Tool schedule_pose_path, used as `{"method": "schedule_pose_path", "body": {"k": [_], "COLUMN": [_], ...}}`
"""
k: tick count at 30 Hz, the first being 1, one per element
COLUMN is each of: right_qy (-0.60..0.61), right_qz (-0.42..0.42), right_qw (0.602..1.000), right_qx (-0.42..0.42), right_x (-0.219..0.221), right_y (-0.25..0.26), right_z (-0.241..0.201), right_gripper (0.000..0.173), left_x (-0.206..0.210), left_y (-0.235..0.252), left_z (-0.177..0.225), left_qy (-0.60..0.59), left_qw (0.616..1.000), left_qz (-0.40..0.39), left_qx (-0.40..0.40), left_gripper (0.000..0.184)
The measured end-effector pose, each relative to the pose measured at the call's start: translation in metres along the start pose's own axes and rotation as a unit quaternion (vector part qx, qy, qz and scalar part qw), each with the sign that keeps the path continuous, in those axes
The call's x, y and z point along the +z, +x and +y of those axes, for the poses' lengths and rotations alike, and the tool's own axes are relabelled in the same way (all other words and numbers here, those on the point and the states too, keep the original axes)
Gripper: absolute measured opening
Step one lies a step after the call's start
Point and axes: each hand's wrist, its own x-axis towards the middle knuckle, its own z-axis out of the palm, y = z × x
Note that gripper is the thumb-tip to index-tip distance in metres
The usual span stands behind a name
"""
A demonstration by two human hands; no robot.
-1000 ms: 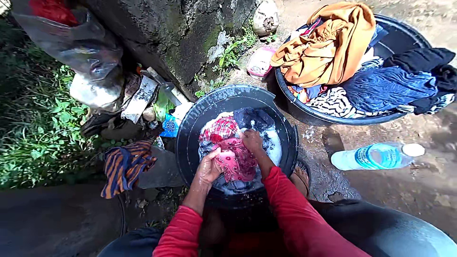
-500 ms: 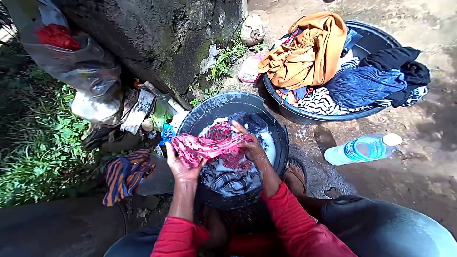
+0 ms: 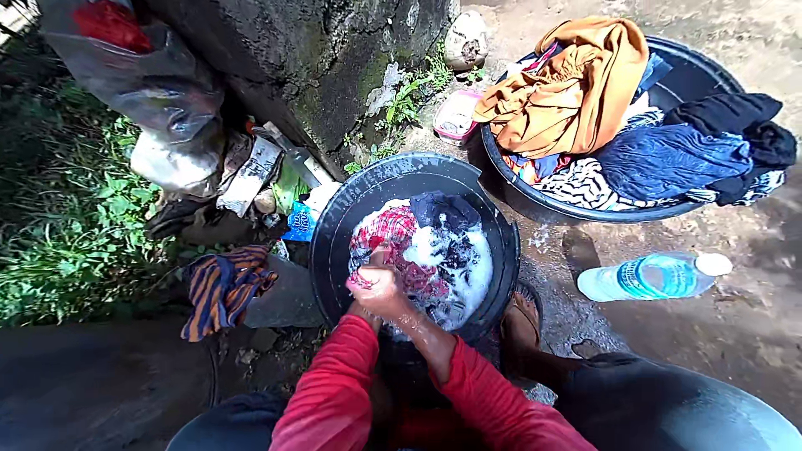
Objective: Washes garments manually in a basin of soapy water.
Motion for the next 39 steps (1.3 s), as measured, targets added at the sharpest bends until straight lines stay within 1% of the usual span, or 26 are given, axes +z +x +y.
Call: {"method": "schedule_pose_path", "body": {"k": [1,3,5,7,8,9,10,11,13,14,15,17,19,21,23,25,27,29,30,31,33,34,36,37,38,39], "right_qy": [-0.032,-0.133,-0.21,-0.291,-0.342,-0.385,-0.412,-0.433,-0.444,-0.435,-0.423,-0.402,-0.365,-0.322,-0.304,-0.276,-0.22,-0.105,-0.096,-0.13,-0.177,-0.132,0.103,0.217,0.274,0.274], "right_qz": [0.006,-0.01,0.029,0.026,-0.025,-0.092,-0.165,-0.243,-0.364,-0.395,-0.399,-0.382,-0.363,-0.363,-0.371,-0.387,-0.449,-0.418,-0.38,-0.345,-0.294,-0.245,-0.108,-0.066,-0.052,-0.062], "right_qw": [0.999,0.976,0.928,0.895,0.878,0.864,0.849,0.826,0.773,0.756,0.754,0.757,0.763,0.754,0.758,0.796,0.802,0.86,0.885,0.899,0.904,0.921,0.951,0.948,0.946,0.954], "right_qx": [0.005,0.171,0.306,0.337,0.333,0.311,0.286,0.267,0.269,0.287,0.306,0.345,0.391,0.442,0.443,0.375,0.325,0.275,0.251,0.237,0.255,0.273,0.269,0.225,0.167,0.104], "right_x": [-0.008,-0.06,-0.122,-0.159,-0.163,-0.157,-0.144,-0.126,-0.095,-0.09,-0.085,-0.078,-0.079,-0.086,-0.096,-0.102,-0.096,-0.083,-0.075,-0.072,-0.083,-0.09,-0.086,-0.072,-0.053,-0.033], "right_y": [0.009,0.039,0.06,0.073,0.079,0.081,0.078,0.071,0.035,0.016,-0.002,-0.02,-0.029,-0.036,-0.032,-0.014,0.036,0.051,0.048,0.043,0.039,0.038,0.03,0.025,0.024,0.022], "right_z": [0.004,0.036,0.08,0.083,0.076,0.075,0.081,0.095,0.145,0.169,0.185,0.202,0.202,0.179,0.154,0.146,0.139,0.117,0.112,0.112,0.12,0.119,0.101,0.084,0.061,0.037], "right_gripper": [0.024,0.029,0.034,0.027,0.024,0.037,0.052,0.057,0.053,0.054,0.056,0.059,0.054,0.046,0.042,0.04,0.057,0.081,0.077,0.065,0.045,0.038,0.032,0.037,0.039,0.039], "left_x": [0.006,0.019,-0.005,-0.037,-0.048,-0.052,-0.05,-0.042,-0.017,-0.006,0.001,0.006,0.001,-0.007,-0.011,-0.013,-0.008,-0.011,-0.017,-0.023,-0.041,-0.051,-0.069,-0.071,-0.064,-0.052], "left_y": [0.002,0.01,0.005,0.026,0.045,0.065,0.084,0.102,0.128,0.138,0.144,0.15,0.152,0.152,0.152,0.148,0.134,0.097,0.073,0.047,0.003,-0.009,-0.001,0.015,0.039,0.064], "left_z": [0.006,0.013,0.022,0.019,0.009,-0.005,-0.019,-0.035,-0.077,-0.098,-0.116,-0.141,-0.154,-0.158,-0.151,-0.124,-0.059,0.003,0.028,0.049,0.082,0.089,0.08,0.065,0.047,0.028], "left_qy": [-0.058,-0.122,-0.126,-0.045,0.031,0.121,0.228,0.332,0.496,0.547,0.584,0.61,0.615,0.607,0.607,0.602,0.564,0.473,0.424,0.37,0.218,0.103,-0.105,-0.176,-0.231,-0.271], "left_qw": [0.997,0.983,0.982,0.974,0.967,0.957,0.941,0.918,0.858,0.83,0.805,0.785,0.784,0.79,0.786,0.79,0.822,0.879,0.897,0.908,0.914,0.907,0.875,0.879,0.894,0.912], "left_qz": [0.027,0.1,0.12,0.217,0.252,0.262,0.243,0.203,0.094,0.051,0.024,0.01,-0.005,-0.042,-0.079,-0.083,-0.036,0.062,0.115,0.167,0.248,0.274,0.279,0.241,0.203,0.165], "left_qx": [-0.034,-0.093,-0.078,-0.035,-0.026,-0.032,-0.055,-0.077,-0.094,-0.096,-0.102,-0.108,-0.088,-0.077,-0.087,-0.08,-0.072,-0.01,0.045,0.106,0.234,0.302,0.382,0.371,0.325,0.258], "left_gripper": [0.04,0.034,0.034,0.017,0.016,0.028,0.044,0.055,0.054,0.053,0.052,0.05,0.051,0.056,0.064,0.049,0.04,0.04,0.04,0.037,0.028,0.024,0.025,0.028,0.032,0.037]}}
